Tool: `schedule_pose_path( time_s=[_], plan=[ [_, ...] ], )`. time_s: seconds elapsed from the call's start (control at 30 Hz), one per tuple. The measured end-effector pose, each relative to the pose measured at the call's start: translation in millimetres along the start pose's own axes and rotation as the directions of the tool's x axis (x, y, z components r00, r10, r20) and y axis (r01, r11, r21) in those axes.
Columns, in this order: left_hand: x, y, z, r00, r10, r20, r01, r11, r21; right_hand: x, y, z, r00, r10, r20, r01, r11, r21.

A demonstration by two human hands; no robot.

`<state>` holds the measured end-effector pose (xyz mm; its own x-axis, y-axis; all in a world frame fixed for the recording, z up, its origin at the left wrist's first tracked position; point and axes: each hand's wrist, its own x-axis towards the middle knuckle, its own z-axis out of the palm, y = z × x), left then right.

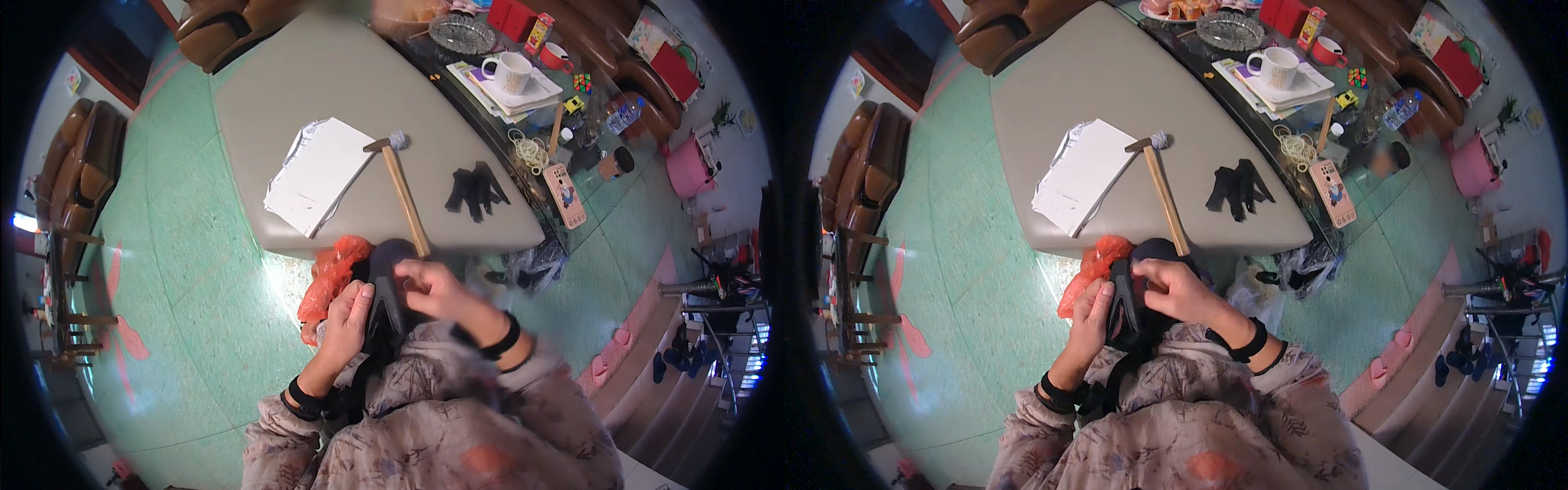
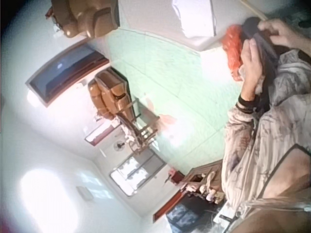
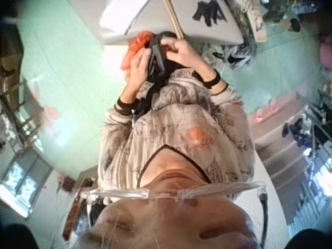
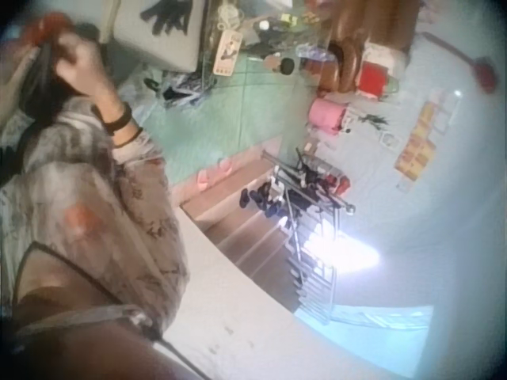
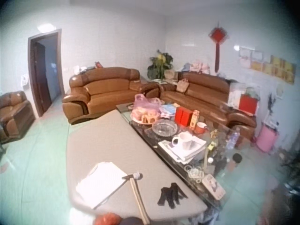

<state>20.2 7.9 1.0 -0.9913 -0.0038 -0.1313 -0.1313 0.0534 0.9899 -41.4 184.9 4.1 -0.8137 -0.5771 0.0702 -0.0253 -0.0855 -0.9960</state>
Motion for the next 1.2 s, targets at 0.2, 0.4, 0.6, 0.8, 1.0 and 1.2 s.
schedule_pose_path(
  time_s=[0.2, 0.4, 0.6, 0.8, 1.0, 1.2],
  plan=[
    [1.8, 29.0, -2.6, 0.916, -0.205, 0.345, 0.385, 0.686, -0.618, 1.2, -9.1, 1.5, 0.967, -0.208, -0.147, 0.160, 0.945, -0.285],
    [1.7, 39.1, 14.9, 0.947, -0.289, 0.139, 0.290, 0.587, -0.756, -16.9, 7.3, 19.2, 0.974, -0.015, -0.227, -0.005, 0.996, -0.087],
    [2.1, 5.2, 8.7, 0.978, -0.192, -0.077, 0.109, 0.794, -0.598, -14.6, -2.3, -4.5, 0.924, 0.349, -0.158, -0.276, 0.892, 0.358],
    [11.7, 13.3, -12.3, 0.930, -0.367, 0.024, 0.352, 0.869, -0.346, -4.5, -6.1, 5.0, 0.970, -0.244, -0.024, 0.188, 0.803, -0.565],
    [14.1, 11.5, -20.4, 0.783, -0.463, 0.415, 0.612, 0.453, -0.649, 0.3, -19.2, -13.6, 0.784, -0.405, 0.470, 0.594, 0.267, -0.759],
    [11.7, 2.3, -23.4, 0.935, -0.207, 0.287, 0.302, 0.889, -0.344, 0.6, -2.0, -4.1, 0.987, 0.155, 0.034, -0.154, 0.987, -0.048]
  ],
)
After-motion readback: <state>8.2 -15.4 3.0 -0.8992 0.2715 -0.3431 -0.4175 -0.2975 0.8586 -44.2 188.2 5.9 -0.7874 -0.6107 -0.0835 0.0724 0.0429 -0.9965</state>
